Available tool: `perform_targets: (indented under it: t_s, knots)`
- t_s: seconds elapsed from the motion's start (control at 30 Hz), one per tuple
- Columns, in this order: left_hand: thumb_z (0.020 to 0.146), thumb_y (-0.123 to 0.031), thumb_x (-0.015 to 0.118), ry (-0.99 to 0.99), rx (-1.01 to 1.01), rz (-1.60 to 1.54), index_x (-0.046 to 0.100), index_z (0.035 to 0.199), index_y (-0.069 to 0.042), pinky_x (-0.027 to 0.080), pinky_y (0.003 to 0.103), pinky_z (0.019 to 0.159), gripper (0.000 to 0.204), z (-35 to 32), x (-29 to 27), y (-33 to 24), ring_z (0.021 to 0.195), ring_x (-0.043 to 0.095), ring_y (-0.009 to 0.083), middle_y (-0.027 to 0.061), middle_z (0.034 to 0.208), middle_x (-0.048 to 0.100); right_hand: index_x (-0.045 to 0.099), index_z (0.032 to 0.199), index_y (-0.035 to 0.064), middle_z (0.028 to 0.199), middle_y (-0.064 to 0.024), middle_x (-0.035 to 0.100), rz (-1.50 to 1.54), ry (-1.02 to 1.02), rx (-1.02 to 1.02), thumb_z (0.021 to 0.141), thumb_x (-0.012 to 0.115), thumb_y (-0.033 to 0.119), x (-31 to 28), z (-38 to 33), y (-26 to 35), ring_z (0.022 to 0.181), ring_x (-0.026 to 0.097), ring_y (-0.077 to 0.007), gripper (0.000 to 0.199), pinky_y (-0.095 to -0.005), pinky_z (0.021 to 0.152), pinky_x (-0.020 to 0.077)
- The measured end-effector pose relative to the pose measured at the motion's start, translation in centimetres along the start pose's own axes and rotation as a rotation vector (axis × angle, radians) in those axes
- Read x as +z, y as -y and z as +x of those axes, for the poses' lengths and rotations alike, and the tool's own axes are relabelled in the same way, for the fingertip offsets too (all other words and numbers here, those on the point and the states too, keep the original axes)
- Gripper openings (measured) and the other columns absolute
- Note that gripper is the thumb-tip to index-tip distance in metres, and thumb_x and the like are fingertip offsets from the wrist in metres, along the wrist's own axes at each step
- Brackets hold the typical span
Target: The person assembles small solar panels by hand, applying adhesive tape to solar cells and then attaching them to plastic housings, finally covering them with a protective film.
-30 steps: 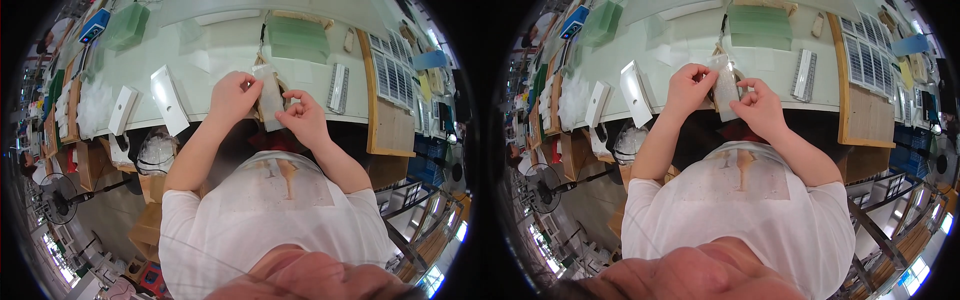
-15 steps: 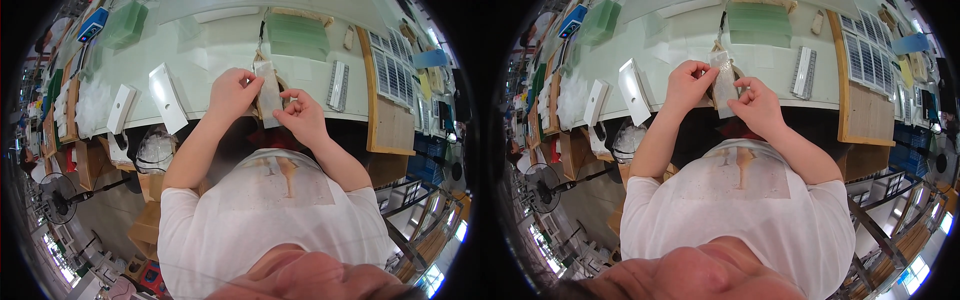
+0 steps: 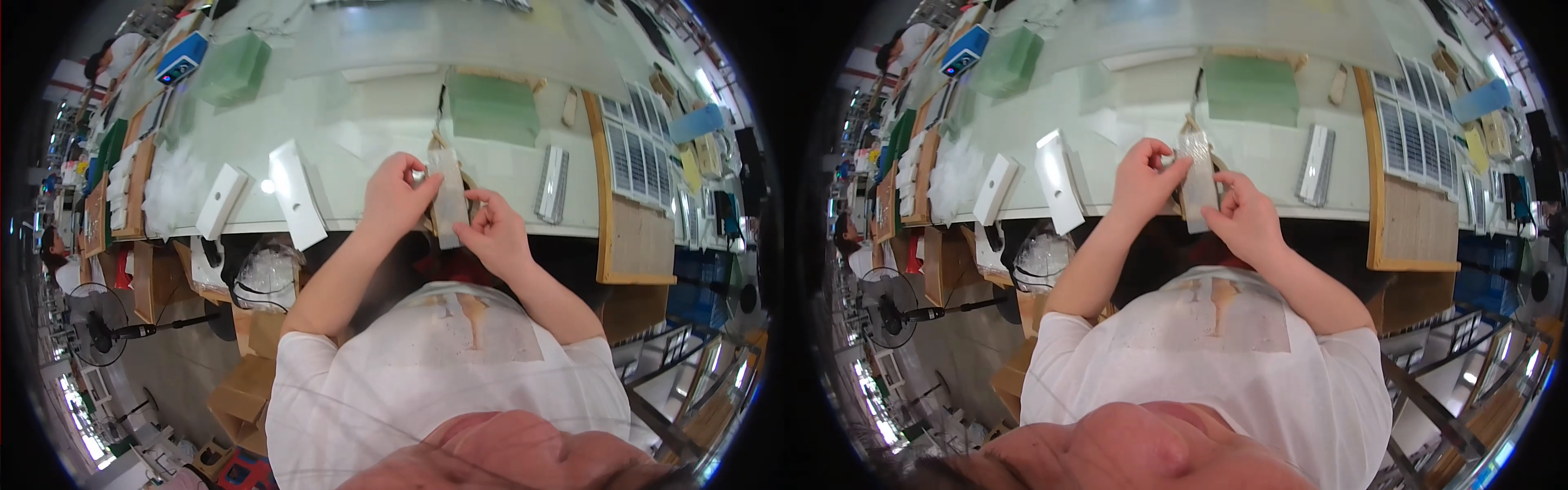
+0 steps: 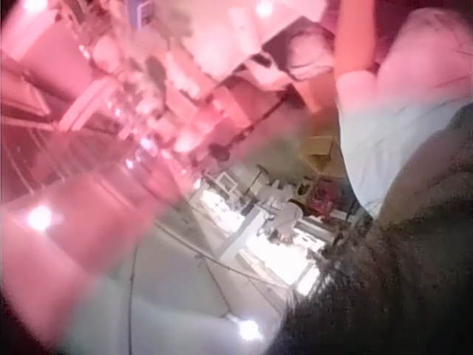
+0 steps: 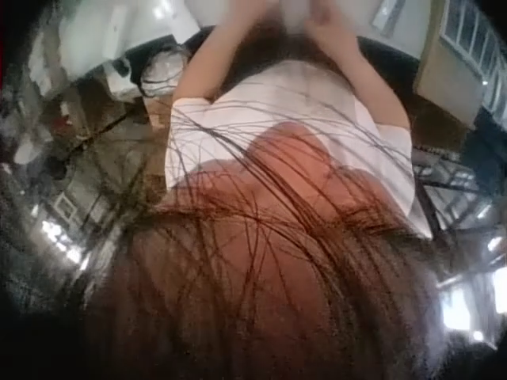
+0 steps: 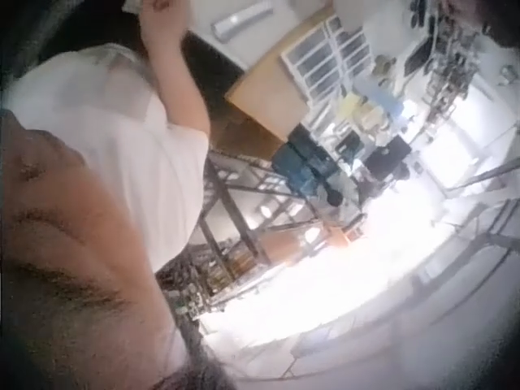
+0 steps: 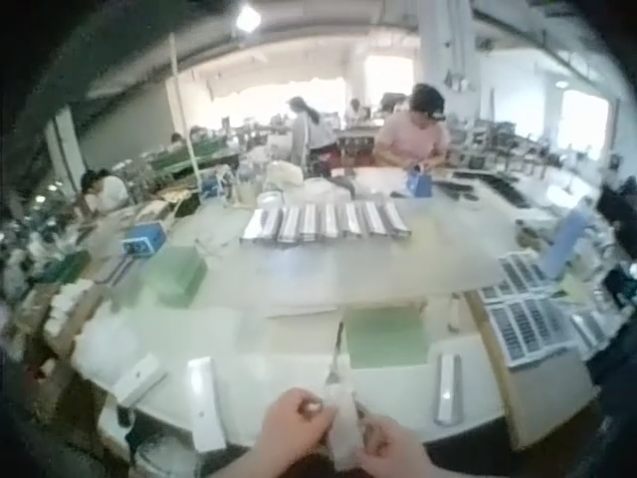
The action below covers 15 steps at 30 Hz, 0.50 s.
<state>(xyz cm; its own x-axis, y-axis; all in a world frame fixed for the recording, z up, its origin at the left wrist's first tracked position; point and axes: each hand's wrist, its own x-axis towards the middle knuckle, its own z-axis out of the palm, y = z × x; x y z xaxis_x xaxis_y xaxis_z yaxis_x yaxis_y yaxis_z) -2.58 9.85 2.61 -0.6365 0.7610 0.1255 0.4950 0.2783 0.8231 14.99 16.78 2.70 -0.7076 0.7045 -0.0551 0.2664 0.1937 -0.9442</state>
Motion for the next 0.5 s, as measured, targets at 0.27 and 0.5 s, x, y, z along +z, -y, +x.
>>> perform_targets:
  t_s: [0.27,0.5]
  knots:
    - [0.073,-0.022,0.071,-0.111,0.293,0.001,0.058,0.088,-0.007,0.047,0.038,0.066,0.025,-3.1,-0.6,1.4,0.075,0.056,0.0296,0.011,0.082,0.057,0.058,0.11,0.0081,0.087,-0.0113,0.06,-0.626,-0.127,-0.112,0.077,0.07,0.018,-6.5,2.2,-2.8,0.073,0.061,-0.0238,0.036,-0.0358,0.066,0.0496]
    - [0.067,-0.016,0.076,0.093,0.88,0.036,0.062,0.091,-0.01,0.048,0.037,0.076,0.029,-7.5,-2.5,0.2,0.092,0.057,0.0264,0.0043,0.097,0.06,0.057,0.111,0.001,0.114,-0.016,0.054,-1.087,-0.074,-0.291,0.063,0.076,0.03,-16.2,5.0,-3.4,0.114,0.044,-0.0342,0.06,-0.0436,0.098,0.0345]
